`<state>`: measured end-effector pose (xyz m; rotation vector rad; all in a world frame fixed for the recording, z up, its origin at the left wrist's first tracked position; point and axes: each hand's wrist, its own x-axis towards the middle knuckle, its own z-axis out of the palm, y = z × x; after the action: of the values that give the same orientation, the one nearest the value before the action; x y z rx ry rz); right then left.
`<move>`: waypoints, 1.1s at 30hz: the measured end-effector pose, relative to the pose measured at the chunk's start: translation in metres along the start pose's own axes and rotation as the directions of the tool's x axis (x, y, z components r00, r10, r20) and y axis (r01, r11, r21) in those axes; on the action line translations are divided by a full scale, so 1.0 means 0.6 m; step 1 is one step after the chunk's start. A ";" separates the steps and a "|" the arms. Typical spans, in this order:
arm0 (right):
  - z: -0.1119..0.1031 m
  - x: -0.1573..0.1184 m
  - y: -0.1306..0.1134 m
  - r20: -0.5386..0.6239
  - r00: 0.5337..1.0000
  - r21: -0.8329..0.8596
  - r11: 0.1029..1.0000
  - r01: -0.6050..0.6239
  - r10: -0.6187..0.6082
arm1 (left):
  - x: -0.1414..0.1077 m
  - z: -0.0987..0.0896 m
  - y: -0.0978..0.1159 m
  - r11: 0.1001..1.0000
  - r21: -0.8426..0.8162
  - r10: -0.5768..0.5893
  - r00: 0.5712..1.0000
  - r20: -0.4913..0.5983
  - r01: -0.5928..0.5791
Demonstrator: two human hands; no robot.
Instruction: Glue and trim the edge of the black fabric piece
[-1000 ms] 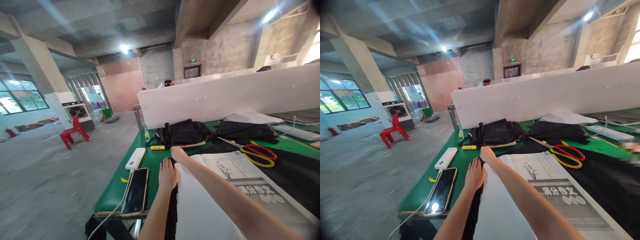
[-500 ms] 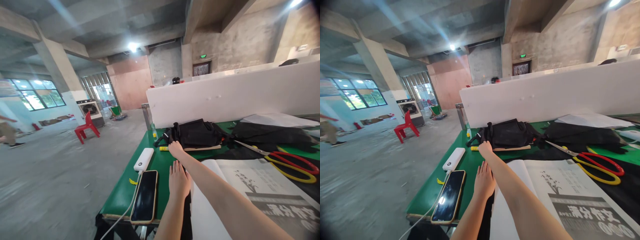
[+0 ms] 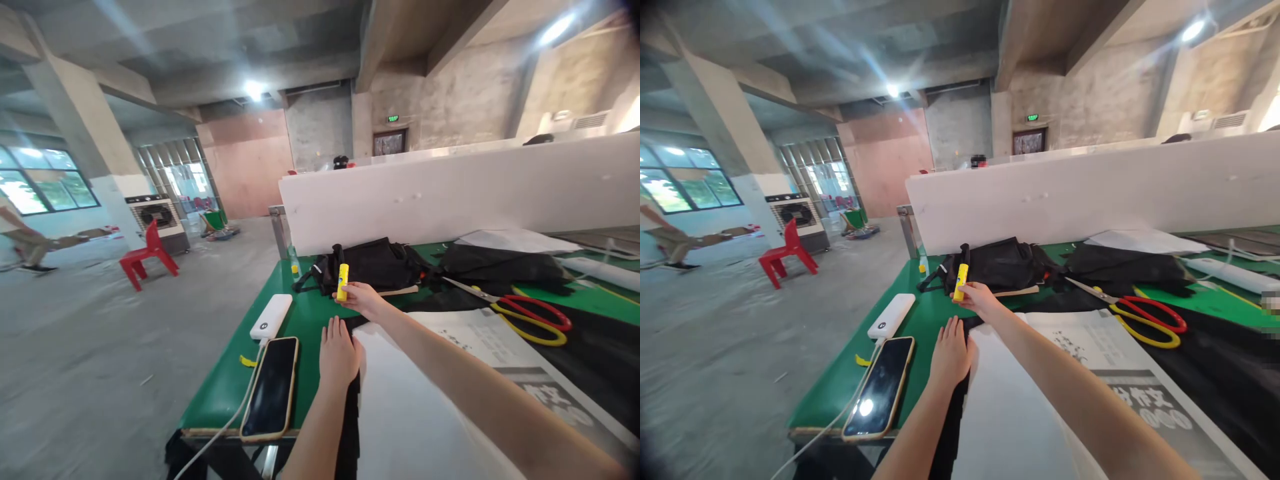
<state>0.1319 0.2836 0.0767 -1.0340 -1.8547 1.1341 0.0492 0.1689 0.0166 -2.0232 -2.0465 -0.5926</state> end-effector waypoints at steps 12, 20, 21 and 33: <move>-0.095 -0.089 0.039 -0.151 0.973 -0.672 0.740 0.026 -0.172 | 0.001 0.012 -0.002 0.997 0.015 0.076 0.997 -0.012 -0.076; -0.263 -0.140 0.038 -0.495 0.820 -0.757 0.605 -0.246 -0.286 | 0.003 0.020 -0.007 0.995 0.035 0.089 0.996 0.004 -0.089; -0.302 -0.155 0.047 -0.544 0.794 -0.743 0.596 -0.305 -0.271 | 0.003 0.020 -0.007 0.996 0.035 0.086 0.996 0.007 -0.086; -0.503 -0.180 0.154 -0.310 0.950 -0.777 0.564 -0.277 0.040 | 0.006 0.011 0.000 1.000 0.006 0.024 0.998 0.050 -0.024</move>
<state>0.4639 0.3181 0.0810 -1.7967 -2.1076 0.1015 0.0501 0.1747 0.0120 -2.0758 -2.0454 -0.5353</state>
